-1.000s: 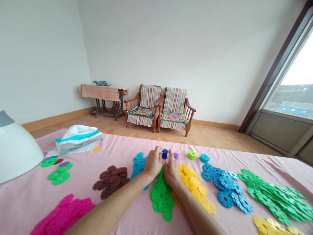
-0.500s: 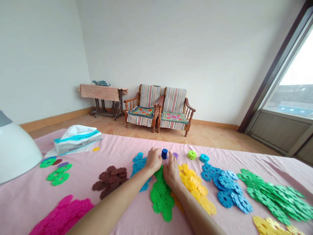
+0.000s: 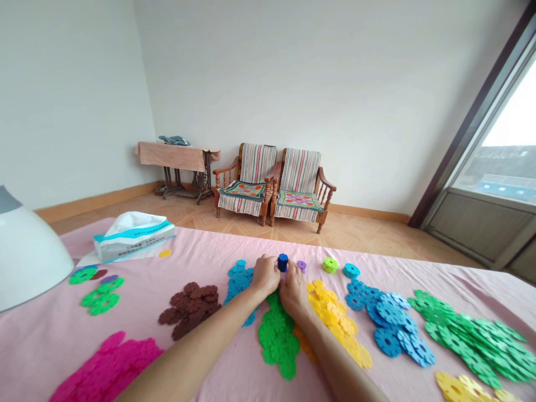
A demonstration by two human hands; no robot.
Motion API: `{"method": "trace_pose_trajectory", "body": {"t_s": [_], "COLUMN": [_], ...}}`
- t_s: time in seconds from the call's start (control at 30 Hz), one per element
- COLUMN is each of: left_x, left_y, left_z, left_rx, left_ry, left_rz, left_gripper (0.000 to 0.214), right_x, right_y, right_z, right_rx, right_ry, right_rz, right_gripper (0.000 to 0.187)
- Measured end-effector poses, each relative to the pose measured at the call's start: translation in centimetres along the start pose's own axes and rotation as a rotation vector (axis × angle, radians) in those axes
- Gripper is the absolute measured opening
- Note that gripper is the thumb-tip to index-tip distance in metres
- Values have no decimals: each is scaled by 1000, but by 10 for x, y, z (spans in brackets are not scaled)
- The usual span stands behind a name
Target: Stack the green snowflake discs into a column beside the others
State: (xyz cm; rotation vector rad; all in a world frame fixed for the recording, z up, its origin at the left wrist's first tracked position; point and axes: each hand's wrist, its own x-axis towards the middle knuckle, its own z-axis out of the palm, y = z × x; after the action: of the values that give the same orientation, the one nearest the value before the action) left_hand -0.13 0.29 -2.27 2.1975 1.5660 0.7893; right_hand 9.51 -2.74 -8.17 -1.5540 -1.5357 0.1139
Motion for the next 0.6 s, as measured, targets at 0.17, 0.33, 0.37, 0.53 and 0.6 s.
{"method": "trace_pose_trajectory", "body": {"t_s": [0.17,0.33,0.37,0.53,0.6], "left_x": [-1,3,4,16,23], "left_y": [-1,-7,-8,-8,-6], "left_z": [0,2,3,-3,-9], "left_rx": [6,17,20,46,65], "left_ry": [-2,26,28,-41,-113], "left_rz": [6,27,42,210,306], "left_gripper": [23,39,43,53,56], "right_x": [0,1,2,18,26], "right_y": [-1,-9,-11,-16,-12], "right_z": [-1,-9,-13,-41,-53], "right_rx": [18,72,110,274,292], "right_ry": [26,99,124,260,302], "right_rz": [10,51,53,97,141], "right_gripper": [62,56,54,37,35]}}
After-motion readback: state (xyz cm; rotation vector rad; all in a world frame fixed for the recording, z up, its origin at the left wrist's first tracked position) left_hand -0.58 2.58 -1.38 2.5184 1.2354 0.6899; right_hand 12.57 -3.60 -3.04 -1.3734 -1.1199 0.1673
